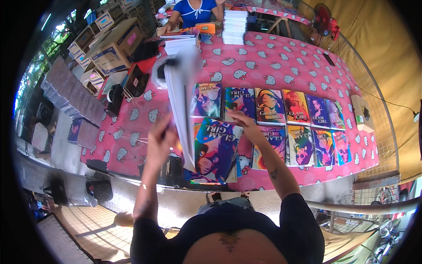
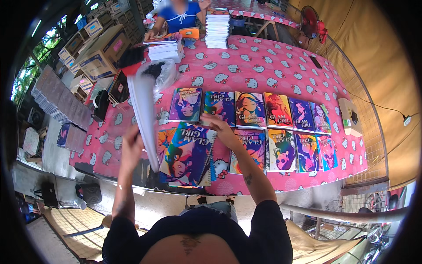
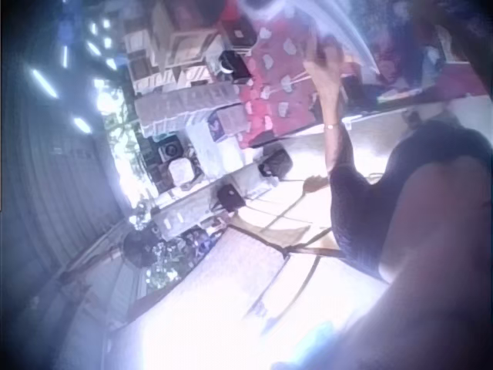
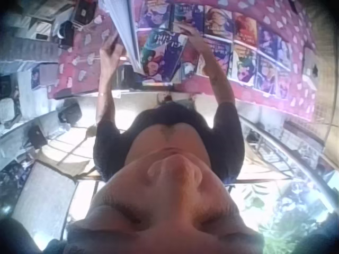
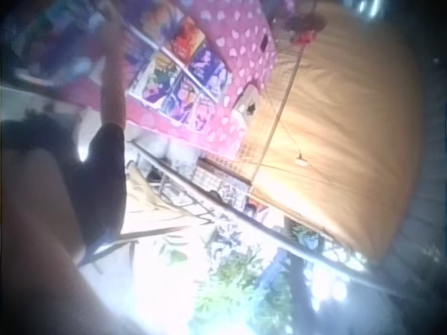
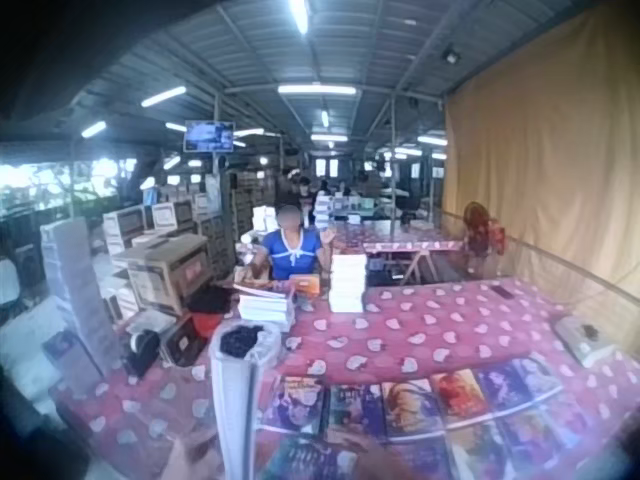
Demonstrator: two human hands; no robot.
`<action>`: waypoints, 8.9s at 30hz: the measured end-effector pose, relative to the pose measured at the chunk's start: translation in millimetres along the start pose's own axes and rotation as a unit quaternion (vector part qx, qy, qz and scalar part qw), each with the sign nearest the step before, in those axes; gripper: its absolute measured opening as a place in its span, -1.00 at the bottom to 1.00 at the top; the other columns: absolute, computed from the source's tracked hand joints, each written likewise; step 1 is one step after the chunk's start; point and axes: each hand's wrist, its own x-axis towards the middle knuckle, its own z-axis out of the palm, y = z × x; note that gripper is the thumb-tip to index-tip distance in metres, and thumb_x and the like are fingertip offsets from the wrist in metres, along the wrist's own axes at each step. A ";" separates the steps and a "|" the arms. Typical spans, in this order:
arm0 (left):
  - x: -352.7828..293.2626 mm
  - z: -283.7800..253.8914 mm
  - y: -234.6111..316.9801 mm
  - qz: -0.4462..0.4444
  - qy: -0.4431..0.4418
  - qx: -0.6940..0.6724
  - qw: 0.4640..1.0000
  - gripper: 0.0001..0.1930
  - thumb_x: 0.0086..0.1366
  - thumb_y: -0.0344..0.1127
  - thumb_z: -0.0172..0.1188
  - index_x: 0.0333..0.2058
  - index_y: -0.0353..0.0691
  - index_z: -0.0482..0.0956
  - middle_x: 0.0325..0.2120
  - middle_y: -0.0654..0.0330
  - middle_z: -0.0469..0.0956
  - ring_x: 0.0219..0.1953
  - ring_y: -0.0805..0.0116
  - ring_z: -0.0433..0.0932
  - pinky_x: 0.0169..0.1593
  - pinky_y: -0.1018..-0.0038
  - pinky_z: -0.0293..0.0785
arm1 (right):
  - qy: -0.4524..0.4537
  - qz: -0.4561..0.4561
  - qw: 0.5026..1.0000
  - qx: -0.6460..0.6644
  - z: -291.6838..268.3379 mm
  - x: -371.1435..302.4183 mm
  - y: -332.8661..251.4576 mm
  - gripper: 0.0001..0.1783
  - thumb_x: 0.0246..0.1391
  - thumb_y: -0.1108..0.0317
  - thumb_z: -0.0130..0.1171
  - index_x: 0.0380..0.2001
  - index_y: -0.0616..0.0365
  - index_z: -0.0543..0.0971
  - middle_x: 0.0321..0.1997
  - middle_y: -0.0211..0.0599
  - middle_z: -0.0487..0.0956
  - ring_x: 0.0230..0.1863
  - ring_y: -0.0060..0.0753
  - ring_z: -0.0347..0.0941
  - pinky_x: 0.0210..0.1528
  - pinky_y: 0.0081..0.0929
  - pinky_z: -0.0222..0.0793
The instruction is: The person sorts colored notebooks into a stack, places the stack into a plastic bag, and seals the bag using a tape dispenser.
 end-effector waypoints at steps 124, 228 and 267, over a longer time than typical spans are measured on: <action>-166.7 606.8 129.1 0.368 -0.202 0.264 0.868 -0.31 0.11 -0.17 0.27 0.22 -0.19 0.30 0.02 -0.18 0.39 0.10 -0.08 0.37 0.20 0.01 0.25 | 0.264 0.354 0.609 -0.658 -409.0 -412.7 -17.8 -0.35 0.04 -0.22 0.15 0.12 -0.12 0.49 0.19 -0.11 0.47 0.15 0.07 0.41 0.13 -0.01 0.31; 98.0 42.6 -9.4 0.179 -0.137 0.308 0.925 -0.51 0.37 -0.07 0.03 0.11 -0.32 0.42 -0.07 0.03 0.48 -0.02 0.17 0.47 0.07 0.35 0.39 | 0.153 -0.031 0.928 -0.338 -109.2 -65.4 -48.5 -0.59 0.04 0.31 0.30 -0.02 0.18 0.56 -0.06 -0.08 0.60 -0.02 -0.11 0.53 0.03 -0.27 0.44; 129.5 9.8 169.2 0.224 0.096 -0.012 0.970 -0.72 0.19 -0.37 0.09 -0.12 -0.29 0.55 -0.43 0.27 0.46 -0.41 0.51 0.42 -0.31 0.53 0.38 | -0.060 -0.025 0.944 -0.323 26.4 -88.3 -136.5 -0.27 0.08 0.27 0.31 0.31 0.07 0.30 0.12 -0.07 0.41 0.11 -0.17 0.39 0.11 -0.35 0.33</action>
